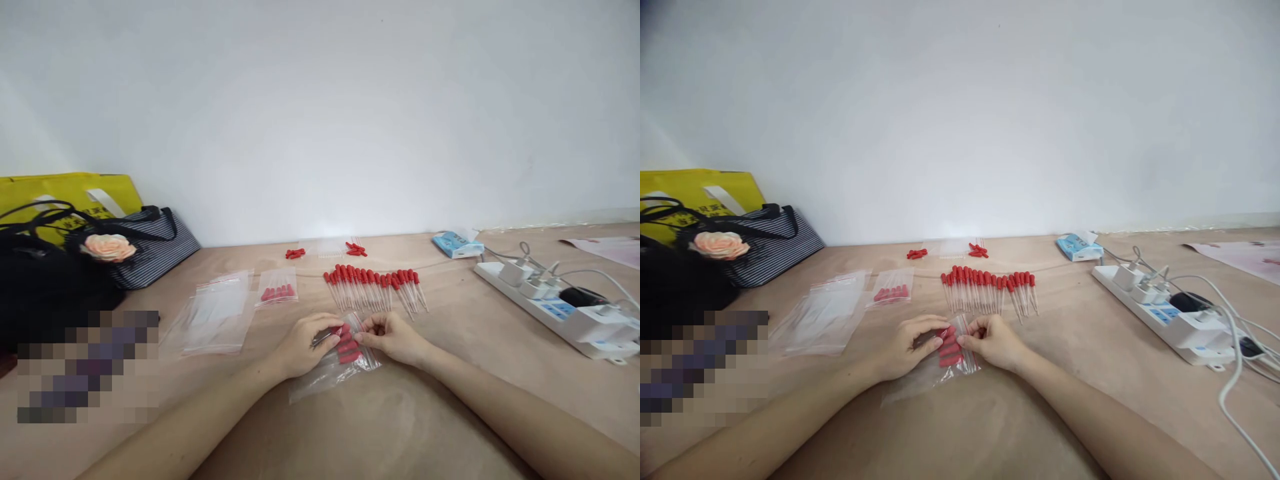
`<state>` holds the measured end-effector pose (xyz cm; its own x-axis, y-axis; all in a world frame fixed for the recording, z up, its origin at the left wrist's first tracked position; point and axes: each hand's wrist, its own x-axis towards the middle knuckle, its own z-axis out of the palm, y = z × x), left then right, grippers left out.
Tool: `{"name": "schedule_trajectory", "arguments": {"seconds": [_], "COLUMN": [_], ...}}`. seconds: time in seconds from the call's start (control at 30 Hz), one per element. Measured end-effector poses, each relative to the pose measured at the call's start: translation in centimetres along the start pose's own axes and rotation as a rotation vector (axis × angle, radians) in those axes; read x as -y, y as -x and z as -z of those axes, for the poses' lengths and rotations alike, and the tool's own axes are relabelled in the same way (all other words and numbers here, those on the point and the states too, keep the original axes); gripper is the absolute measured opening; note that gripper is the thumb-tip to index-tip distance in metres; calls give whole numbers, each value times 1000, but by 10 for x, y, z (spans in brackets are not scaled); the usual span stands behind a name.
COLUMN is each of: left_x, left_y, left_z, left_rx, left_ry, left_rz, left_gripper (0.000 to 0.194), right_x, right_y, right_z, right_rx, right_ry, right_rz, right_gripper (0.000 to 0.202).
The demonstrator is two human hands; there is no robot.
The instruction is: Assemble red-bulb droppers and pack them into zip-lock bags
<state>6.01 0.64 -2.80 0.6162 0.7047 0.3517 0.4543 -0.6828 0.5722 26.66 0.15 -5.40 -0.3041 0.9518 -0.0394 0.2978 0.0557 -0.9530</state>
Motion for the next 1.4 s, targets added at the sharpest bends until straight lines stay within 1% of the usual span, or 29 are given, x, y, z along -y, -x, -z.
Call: {"name": "schedule_trajectory", "arguments": {"seconds": [0.1,0.27,0.37,0.53,0.7,0.8,0.9,1.0,1.07,1.17,1.23,1.27,1.3,1.4], "left_x": [3,3,2,-1,-2,-3,-4,-7,-9,-13,-15,-16,-16,-16], "left_y": [3,3,3,4,6,5,-3,-19,-34,-56,-68,-73,-76,-75], "left_z": [-2,-2,0,2,2,6,14,19,19,12,9,8,8,15], "left_rx": [-27,-24,2,19,33,66,144,249,331,495,604,649,689,769], "left_ry": [6,11,5,-18,-60,-69,-43,-21,-11,23,36,39,43,78], "left_rz": [-4,-6,32,111,130,148,183,244,280,366,443,466,472,431], "left_gripper": [20,23,26,38,39,36,39,53,64,82,87,84,76,41], "right_x": [7,13,14,15,19,21,22,21,18,14,11,9,8,6], "right_y": [1,3,3,3,2,2,3,3,3,3,3,3,3,3], "right_z": [-1,-3,-2,1,7,10,11,8,7,7,9,10,10,10], "right_rx": [95,162,170,156,196,138,77,51,14,-86,-139,-151,-154,-135], "right_ry": [-59,-148,-110,-5,59,59,29,-15,-37,-60,-95,-111,-121,-127], "right_rz": [12,32,16,-15,-4,-77,-148,-148,-119,-73,-47,-35,-23,-3], "right_gripper": [35,42,44,41,46,44,37,35,35,36,36,36,36,36]}}
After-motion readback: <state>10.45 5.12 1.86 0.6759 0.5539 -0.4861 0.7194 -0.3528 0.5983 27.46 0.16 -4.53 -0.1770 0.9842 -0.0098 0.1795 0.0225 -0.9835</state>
